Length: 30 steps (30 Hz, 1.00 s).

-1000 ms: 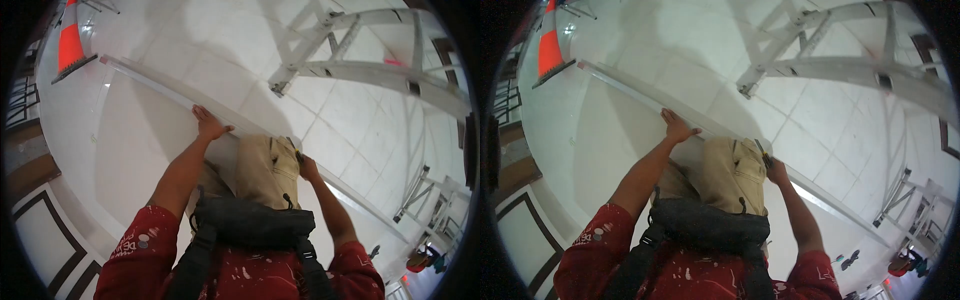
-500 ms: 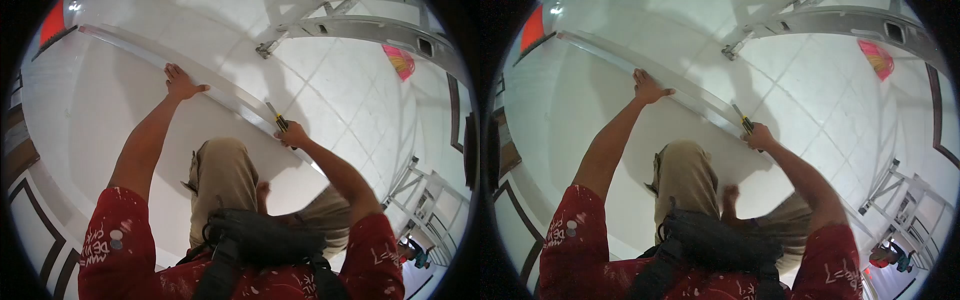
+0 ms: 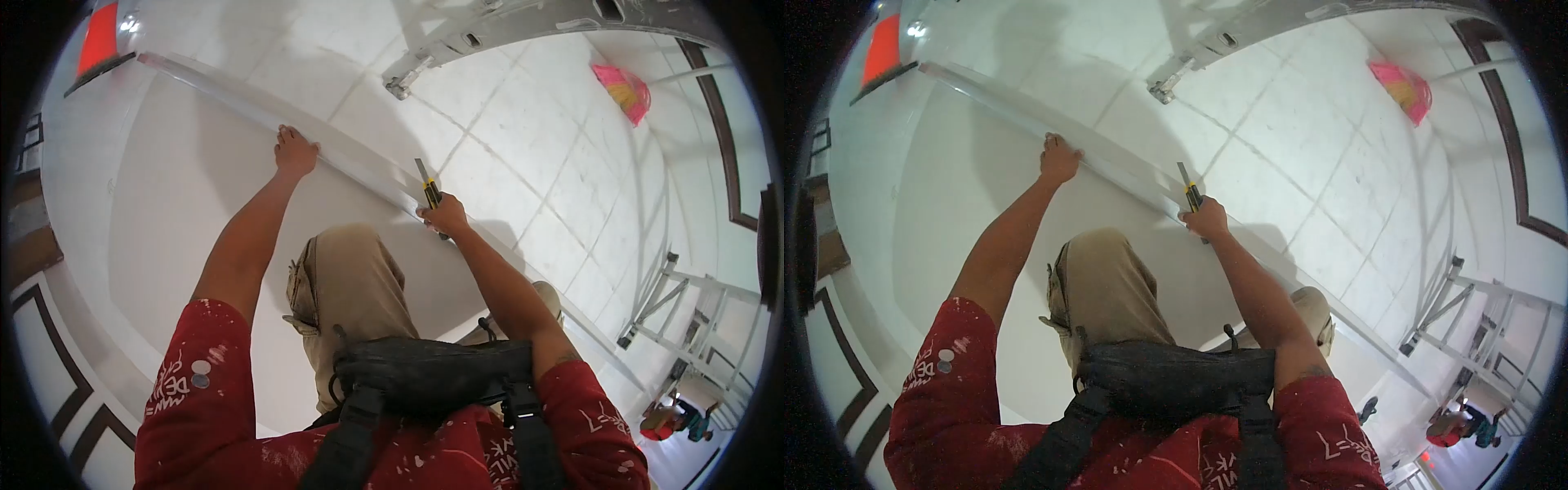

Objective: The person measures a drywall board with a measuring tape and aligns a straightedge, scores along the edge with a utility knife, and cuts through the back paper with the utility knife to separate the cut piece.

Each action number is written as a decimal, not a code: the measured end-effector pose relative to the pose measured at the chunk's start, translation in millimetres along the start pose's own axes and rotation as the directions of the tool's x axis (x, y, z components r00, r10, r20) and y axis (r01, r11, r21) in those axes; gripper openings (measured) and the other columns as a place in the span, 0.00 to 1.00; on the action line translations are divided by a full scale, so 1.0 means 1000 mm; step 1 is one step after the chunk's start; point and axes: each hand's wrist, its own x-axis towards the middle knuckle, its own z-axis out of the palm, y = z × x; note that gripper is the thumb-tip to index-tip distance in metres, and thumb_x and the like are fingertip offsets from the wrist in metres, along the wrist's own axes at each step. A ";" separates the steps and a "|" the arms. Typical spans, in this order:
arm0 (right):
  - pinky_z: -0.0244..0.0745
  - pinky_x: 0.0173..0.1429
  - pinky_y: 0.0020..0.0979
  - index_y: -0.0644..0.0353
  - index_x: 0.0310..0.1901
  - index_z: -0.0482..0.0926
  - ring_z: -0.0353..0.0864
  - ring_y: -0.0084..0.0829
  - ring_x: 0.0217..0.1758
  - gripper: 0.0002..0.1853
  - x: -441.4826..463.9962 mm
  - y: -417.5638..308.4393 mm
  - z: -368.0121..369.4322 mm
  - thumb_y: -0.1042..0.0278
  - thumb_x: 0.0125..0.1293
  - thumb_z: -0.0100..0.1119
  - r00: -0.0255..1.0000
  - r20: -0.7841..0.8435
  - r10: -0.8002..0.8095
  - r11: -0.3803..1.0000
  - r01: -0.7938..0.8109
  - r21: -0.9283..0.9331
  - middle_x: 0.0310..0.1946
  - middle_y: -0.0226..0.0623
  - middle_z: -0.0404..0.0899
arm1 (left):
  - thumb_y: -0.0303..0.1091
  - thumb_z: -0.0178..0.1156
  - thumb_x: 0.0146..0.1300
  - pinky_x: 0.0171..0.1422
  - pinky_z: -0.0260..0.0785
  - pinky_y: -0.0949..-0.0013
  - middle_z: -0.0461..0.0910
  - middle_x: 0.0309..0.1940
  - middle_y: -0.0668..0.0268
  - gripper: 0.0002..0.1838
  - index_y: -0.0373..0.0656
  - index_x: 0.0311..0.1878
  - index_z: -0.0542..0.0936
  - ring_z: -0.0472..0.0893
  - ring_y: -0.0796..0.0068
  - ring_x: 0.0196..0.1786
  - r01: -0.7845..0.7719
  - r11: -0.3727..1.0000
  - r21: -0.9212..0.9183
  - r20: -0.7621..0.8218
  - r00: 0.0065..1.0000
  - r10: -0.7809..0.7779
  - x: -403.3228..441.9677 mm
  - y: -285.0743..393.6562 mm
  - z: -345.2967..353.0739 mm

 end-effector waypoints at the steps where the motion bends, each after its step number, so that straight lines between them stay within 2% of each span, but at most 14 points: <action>1: 0.81 0.38 0.37 0.61 0.31 0.79 0.87 0.35 0.28 0.20 0.002 0.001 0.001 0.52 0.52 0.75 1.000 -0.002 0.006 1.000 -0.006 -0.023 0.24 0.39 0.85 | 0.70 0.66 0.54 0.80 0.49 0.46 0.40 0.80 0.39 0.68 0.21 0.76 0.44 0.45 0.44 0.82 -0.001 0.998 -0.061 -0.027 1.000 0.000 -0.002 -0.001 0.004; 2: 0.81 0.38 0.36 0.61 0.31 0.79 0.86 0.34 0.27 0.20 0.005 0.000 0.003 0.52 0.53 0.75 1.000 -0.003 0.011 0.999 -0.011 -0.045 0.24 0.38 0.85 | 0.71 0.68 0.52 0.81 0.48 0.46 0.40 0.80 0.38 0.71 0.21 0.76 0.43 0.44 0.44 0.82 0.007 1.000 0.003 0.036 0.999 -0.007 -0.011 0.008 -0.010; 4: 0.81 0.37 0.35 0.60 0.31 0.78 0.86 0.32 0.26 0.19 0.010 0.002 0.001 0.53 0.53 0.75 0.994 0.100 0.035 0.999 -0.035 0.000 0.23 0.36 0.84 | 0.74 0.70 0.46 0.81 0.47 0.46 0.38 0.80 0.37 0.76 0.21 0.76 0.40 0.43 0.43 0.82 0.016 0.991 0.133 0.160 0.986 -0.037 -0.038 0.036 -0.052; 5: 0.80 0.37 0.34 0.59 0.31 0.78 0.85 0.31 0.25 0.19 0.012 0.001 -0.002 0.53 0.54 0.75 0.988 0.151 0.044 0.999 -0.048 0.022 0.23 0.36 0.84 | 0.74 0.71 0.44 0.81 0.47 0.45 0.37 0.80 0.37 0.78 0.21 0.76 0.39 0.43 0.43 0.82 0.030 0.992 0.119 0.139 0.989 -0.047 -0.042 0.038 -0.049; 7: 0.80 0.36 0.34 0.59 0.32 0.78 0.84 0.30 0.23 0.19 0.010 -0.003 -0.006 0.54 0.54 0.75 0.988 0.154 0.031 0.999 -0.036 0.031 0.22 0.35 0.84 | 0.75 0.73 0.39 0.81 0.46 0.45 0.36 0.80 0.37 0.82 0.21 0.76 0.37 0.42 0.42 0.82 0.057 0.994 0.094 0.103 0.992 -0.067 -0.037 0.037 -0.039; 9: 0.79 0.34 0.35 0.60 0.34 0.77 0.84 0.32 0.22 0.19 0.007 -0.003 -0.004 0.55 0.55 0.74 0.989 0.146 0.036 0.996 -0.047 0.071 0.20 0.35 0.82 | 0.74 0.74 0.39 0.80 0.47 0.43 0.34 0.80 0.37 0.82 0.21 0.76 0.36 0.42 0.41 0.82 0.057 0.996 0.073 0.091 0.994 -0.064 -0.033 0.034 -0.040; 12: 0.80 0.39 0.39 0.63 0.36 0.77 0.86 0.38 0.30 0.19 -0.001 -0.013 -0.011 0.56 0.55 0.73 0.994 0.102 0.036 0.999 -0.038 0.018 0.26 0.41 0.84 | 0.72 0.76 0.38 0.78 0.50 0.39 0.31 0.80 0.38 0.83 0.22 0.76 0.35 0.45 0.40 0.82 0.105 0.990 0.091 0.139 0.983 -0.117 -0.033 0.046 -0.044; 15: 0.79 0.47 0.44 0.64 0.38 0.77 0.86 0.47 0.41 0.20 0.009 0.001 -0.001 0.57 0.55 0.72 0.997 0.062 -0.034 0.999 0.036 -0.039 0.35 0.49 0.85 | 0.69 0.78 0.38 0.75 0.56 0.37 0.28 0.80 0.39 0.83 0.23 0.77 0.34 0.50 0.40 0.80 0.192 0.978 0.077 0.227 0.952 -0.205 -0.038 0.060 -0.059; 18: 0.77 0.53 0.47 0.65 0.41 0.78 0.84 0.52 0.48 0.20 0.007 -0.003 -0.003 0.58 0.54 0.72 0.992 0.110 0.067 0.997 -0.072 0.040 0.40 0.53 0.84 | 0.66 0.80 0.37 0.70 0.63 0.38 0.26 0.80 0.40 0.83 0.23 0.77 0.33 0.55 0.40 0.79 0.209 0.978 0.009 0.240 0.949 -0.205 -0.028 0.056 -0.051; 22: 0.77 0.52 0.47 0.65 0.43 0.78 0.84 0.54 0.46 0.22 0.004 -0.005 -0.003 0.58 0.54 0.72 0.990 0.114 0.082 0.995 -0.088 0.048 0.39 0.53 0.84 | 0.66 0.80 0.37 0.66 0.70 0.43 0.24 0.80 0.41 0.84 0.23 0.76 0.30 0.54 0.43 0.80 0.164 0.985 -0.059 0.204 0.968 -0.149 -0.024 0.043 -0.035; 24: 0.77 0.52 0.47 0.65 0.43 0.78 0.84 0.54 0.46 0.22 0.011 -0.002 -0.003 0.57 0.55 0.72 0.990 0.126 0.063 0.998 -0.065 0.010 0.39 0.53 0.84 | 0.66 0.80 0.37 0.66 0.71 0.46 0.23 0.79 0.39 0.85 0.23 0.76 0.29 0.51 0.45 0.81 0.155 0.988 0.023 0.196 0.968 -0.156 -0.029 0.042 -0.026; 27: 0.78 0.32 0.35 0.61 0.35 0.75 0.84 0.31 0.24 0.14 0.010 -0.001 0.000 0.64 0.57 0.71 0.999 0.034 -0.027 0.999 0.029 -0.034 0.22 0.39 0.82 | 0.66 0.80 0.36 0.65 0.72 0.51 0.21 0.78 0.36 0.86 0.22 0.75 0.28 0.47 0.48 0.83 0.146 0.989 0.033 0.194 0.969 -0.150 -0.013 0.039 -0.030; 30: 0.77 0.51 0.48 0.65 0.44 0.79 0.84 0.55 0.46 0.21 0.005 -0.008 -0.012 0.57 0.56 0.70 0.990 0.135 0.040 0.999 -0.043 0.013 0.38 0.52 0.84 | 0.66 0.80 0.36 0.65 0.73 0.53 0.20 0.78 0.34 0.86 0.22 0.75 0.28 0.43 0.49 0.83 0.151 0.988 -0.013 0.236 0.961 -0.144 -0.025 0.041 -0.032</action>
